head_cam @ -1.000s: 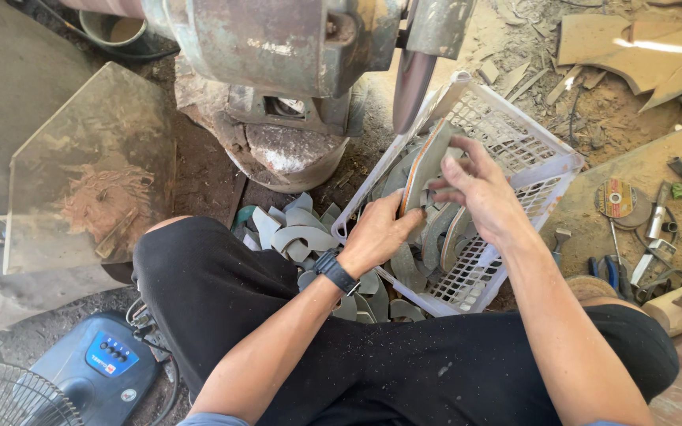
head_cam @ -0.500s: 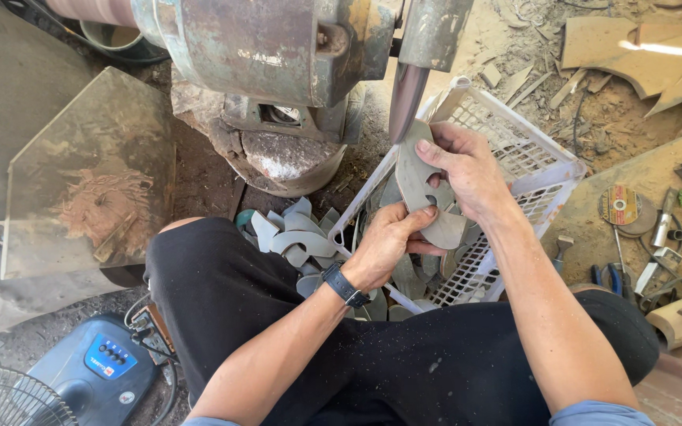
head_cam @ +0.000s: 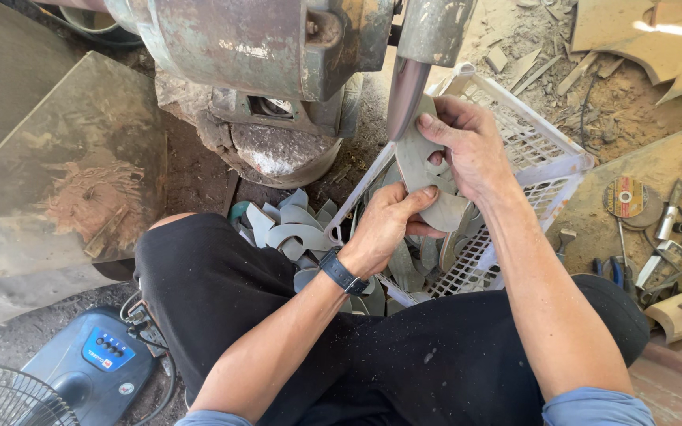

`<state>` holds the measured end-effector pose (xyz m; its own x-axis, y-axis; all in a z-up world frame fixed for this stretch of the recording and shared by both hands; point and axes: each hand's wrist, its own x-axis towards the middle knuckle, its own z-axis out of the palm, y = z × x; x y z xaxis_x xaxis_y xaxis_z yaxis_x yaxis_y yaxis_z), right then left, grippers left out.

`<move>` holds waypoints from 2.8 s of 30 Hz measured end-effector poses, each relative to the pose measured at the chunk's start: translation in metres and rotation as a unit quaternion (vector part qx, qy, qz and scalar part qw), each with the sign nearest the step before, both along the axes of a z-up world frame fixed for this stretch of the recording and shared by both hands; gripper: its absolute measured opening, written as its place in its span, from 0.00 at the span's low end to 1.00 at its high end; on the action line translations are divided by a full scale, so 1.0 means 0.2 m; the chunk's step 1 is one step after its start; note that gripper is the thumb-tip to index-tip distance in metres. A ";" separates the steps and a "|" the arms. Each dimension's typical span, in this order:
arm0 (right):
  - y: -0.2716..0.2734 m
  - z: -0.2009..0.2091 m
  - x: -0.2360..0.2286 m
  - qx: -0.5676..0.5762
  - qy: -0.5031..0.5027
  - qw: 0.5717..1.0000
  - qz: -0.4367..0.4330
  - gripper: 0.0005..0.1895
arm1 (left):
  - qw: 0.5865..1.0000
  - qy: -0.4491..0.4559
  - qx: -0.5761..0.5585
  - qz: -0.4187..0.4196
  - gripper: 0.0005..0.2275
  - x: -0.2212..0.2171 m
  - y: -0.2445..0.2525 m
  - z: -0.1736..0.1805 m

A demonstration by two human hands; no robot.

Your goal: The person sits cross-legged and uses a belt sander to smooth the edges of small, gray, curved wooden pieces. They handle each piece one at a time, pressing it against the moving belt, then place the finished pieces into a white plastic crate.

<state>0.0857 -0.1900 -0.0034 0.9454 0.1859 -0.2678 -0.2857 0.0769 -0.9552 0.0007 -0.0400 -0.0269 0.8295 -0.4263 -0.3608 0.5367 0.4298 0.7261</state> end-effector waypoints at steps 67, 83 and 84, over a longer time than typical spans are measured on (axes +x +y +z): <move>-0.10 0.04 -0.23 0.151 0.048 0.987 -0.010 0.20 | 0.973 0.086 -0.211 -0.029 0.22 -0.19 0.10 0.08; -0.04 -0.01 -0.06 0.058 0.006 0.998 0.024 0.14 | 1.000 0.003 0.024 -0.003 0.16 -0.10 0.16 0.09; -0.04 -0.01 -0.05 0.061 0.004 0.998 0.023 0.14 | 1.000 0.005 0.026 -0.001 0.16 -0.09 0.16 0.09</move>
<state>0.0764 -0.1976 -0.0055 0.9331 0.2608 -0.2477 -0.2987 0.1783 -0.9376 -0.0179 -0.0081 -0.0095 0.8246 -0.4087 -0.3911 0.5452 0.3898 0.7422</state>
